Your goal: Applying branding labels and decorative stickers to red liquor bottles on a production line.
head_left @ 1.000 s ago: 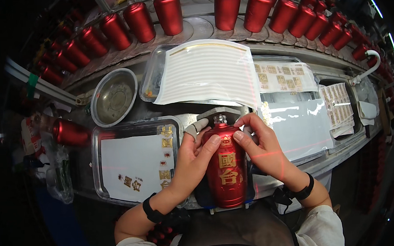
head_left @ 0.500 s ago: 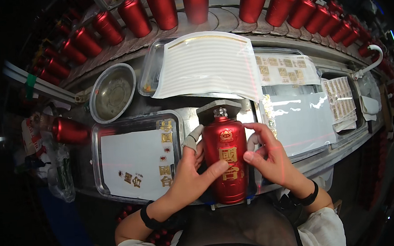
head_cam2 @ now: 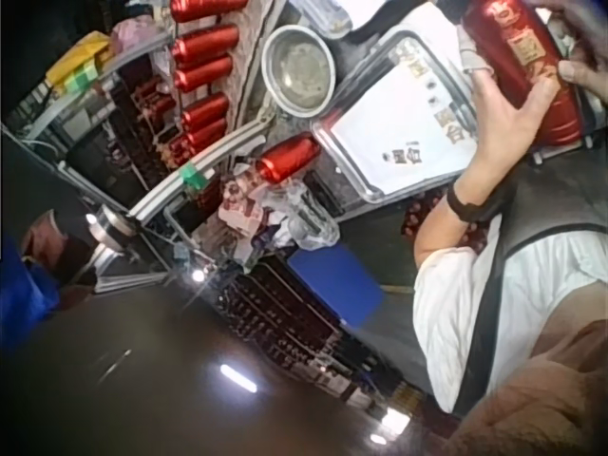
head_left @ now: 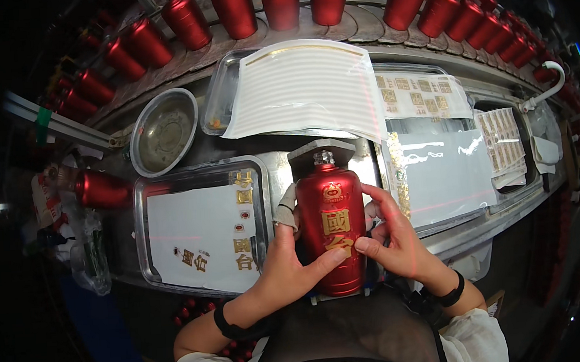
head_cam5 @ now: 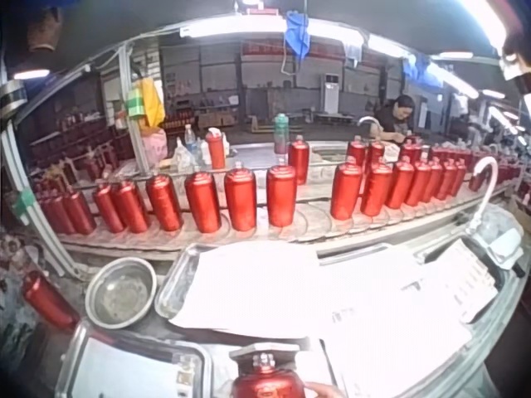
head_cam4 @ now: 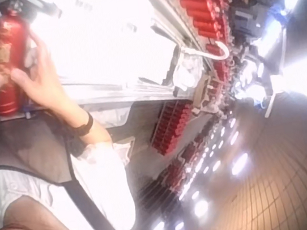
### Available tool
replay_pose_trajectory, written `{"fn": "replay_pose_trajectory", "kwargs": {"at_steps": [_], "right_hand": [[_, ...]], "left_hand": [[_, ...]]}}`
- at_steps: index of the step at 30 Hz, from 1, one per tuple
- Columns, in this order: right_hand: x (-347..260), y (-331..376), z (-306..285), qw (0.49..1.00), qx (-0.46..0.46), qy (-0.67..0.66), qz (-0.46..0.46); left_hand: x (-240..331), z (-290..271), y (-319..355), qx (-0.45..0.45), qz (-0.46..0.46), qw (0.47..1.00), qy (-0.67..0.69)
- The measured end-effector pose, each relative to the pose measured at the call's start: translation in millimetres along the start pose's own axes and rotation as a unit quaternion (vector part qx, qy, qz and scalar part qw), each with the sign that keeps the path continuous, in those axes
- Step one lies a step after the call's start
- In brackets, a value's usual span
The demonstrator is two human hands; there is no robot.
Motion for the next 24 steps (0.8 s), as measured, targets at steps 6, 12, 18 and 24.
{"fn": "replay_pose_trajectory", "kwargs": {"at_steps": [6, 12, 18, 24], "right_hand": [[-1, 0, -1, 1.0, 0.009, 0.0, 0.008], [-18, -12, -10, 0.994, 0.091, 0.032, -0.041], [-17, -19, -4, 0.992, 0.111, 0.052, -0.024], [-17, -21, -5, 0.992, 0.114, 0.041, -0.044]], "left_hand": [[3, -4, 0, 0.017, 0.005, 1.0, 0.019], [5, -7, -9, 0.038, -0.007, 0.996, 0.084], [2, -10, -12, 0.066, -0.035, 0.989, 0.124], [4, -11, -12, 0.068, -0.024, 0.99, 0.118]]}}
Point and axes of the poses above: each hand's wrist, its own y-axis away from the middle knuckle, its own z-axis out of the palm, x = y × z, the point moved 10 cm from there along -y, towards the middle knuckle, and after that the axes turned 13 degrees about -y, right-handed, at the moved point
